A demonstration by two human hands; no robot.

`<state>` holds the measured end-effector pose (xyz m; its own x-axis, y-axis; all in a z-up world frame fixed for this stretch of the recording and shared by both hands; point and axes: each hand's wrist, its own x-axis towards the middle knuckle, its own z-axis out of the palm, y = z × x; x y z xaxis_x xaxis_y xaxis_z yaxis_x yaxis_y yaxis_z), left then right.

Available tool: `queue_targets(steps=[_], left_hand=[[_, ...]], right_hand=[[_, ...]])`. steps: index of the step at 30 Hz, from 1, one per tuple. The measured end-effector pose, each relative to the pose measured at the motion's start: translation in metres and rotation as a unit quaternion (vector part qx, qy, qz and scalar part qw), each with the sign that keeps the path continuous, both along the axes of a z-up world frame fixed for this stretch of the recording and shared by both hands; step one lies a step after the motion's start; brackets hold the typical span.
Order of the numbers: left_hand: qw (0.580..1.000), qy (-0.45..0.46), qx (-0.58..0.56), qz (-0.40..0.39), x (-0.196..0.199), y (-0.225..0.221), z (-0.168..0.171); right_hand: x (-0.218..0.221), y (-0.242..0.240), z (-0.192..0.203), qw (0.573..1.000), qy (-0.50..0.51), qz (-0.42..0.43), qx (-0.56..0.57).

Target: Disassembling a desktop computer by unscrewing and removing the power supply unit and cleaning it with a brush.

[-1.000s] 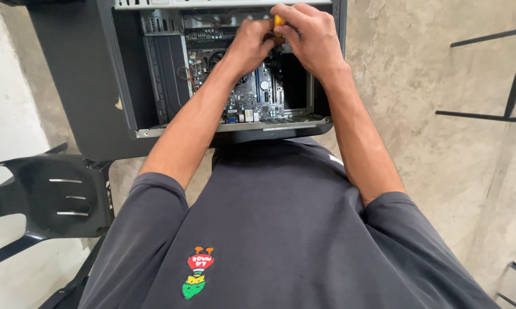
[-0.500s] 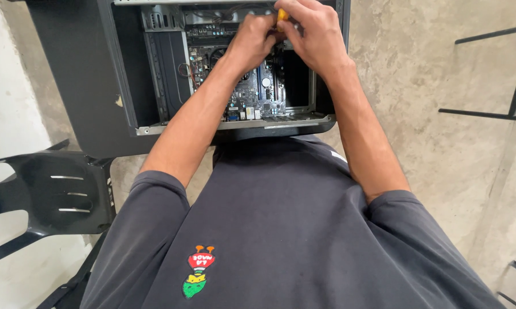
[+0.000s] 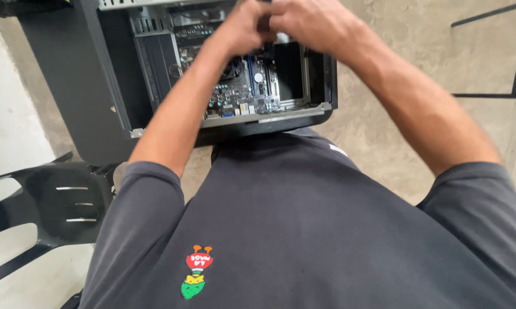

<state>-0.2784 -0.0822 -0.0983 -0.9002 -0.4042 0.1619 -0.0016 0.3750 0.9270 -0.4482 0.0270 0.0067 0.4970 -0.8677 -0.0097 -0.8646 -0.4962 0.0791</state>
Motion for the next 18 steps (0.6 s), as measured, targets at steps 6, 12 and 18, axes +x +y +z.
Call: queue_targets(steps=[6, 12, 18], left_hand=[[0.999, -0.039, 0.018, 0.004, 0.004, -0.001, 0.034], [0.995, -0.091, 0.034, 0.021, 0.008, 0.011, 0.043], [0.997, -0.003, -0.019, 0.071, 0.001, 0.013, 0.029]], right_hand=[[0.009, -0.008, 0.032, 0.999, -0.006, -0.023, 0.027], [0.02, -0.014, -0.001, 0.984, 0.034, -0.155, 0.076], [0.017, -0.019, -0.01, 0.983, 0.092, -0.143, 0.066]])
